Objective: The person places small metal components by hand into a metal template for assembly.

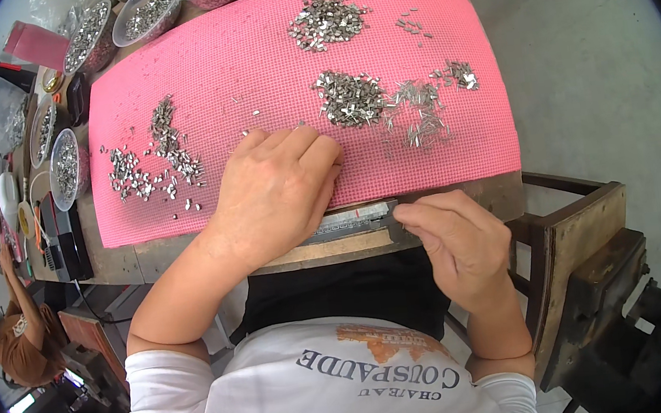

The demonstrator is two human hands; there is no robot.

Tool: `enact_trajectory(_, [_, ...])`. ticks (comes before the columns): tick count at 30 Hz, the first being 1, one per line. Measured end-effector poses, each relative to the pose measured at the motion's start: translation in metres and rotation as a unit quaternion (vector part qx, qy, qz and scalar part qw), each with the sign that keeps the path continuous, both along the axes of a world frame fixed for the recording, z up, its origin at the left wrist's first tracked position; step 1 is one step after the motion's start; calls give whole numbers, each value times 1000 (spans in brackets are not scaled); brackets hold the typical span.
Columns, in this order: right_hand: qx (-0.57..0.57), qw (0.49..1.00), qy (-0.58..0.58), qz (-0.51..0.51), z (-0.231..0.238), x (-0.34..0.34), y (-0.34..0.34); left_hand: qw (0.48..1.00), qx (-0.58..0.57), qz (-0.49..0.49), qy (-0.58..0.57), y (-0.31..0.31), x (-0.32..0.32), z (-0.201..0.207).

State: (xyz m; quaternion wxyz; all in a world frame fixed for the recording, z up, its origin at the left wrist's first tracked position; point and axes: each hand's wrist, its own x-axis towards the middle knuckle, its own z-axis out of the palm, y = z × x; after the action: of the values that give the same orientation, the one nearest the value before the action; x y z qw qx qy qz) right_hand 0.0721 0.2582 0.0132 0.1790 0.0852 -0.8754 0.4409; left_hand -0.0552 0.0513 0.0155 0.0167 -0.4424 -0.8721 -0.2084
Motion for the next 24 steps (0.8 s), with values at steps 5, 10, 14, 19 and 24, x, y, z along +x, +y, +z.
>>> enact_trajectory(5, [-39,998,-34,33,-5,-2,-8,987,85,22,-134,-6,20,10])
enact_trajectory(10, [-24,999,-20,25,-7,-11,-12,972,142,25,-186,-15,40,5])
enact_trajectory(14, [-10,999,-23,31,-11,-13,-12,969,163,54,-179,-12,47,-2])
enact_trajectory(19, [-4,999,-37,25,-12,-13,-12,969,168,53,-171,-11,48,-6])
enact_trajectory(24, [7,999,-30,23,-12,-14,-13,975,164,51,-140,-9,49,-7])
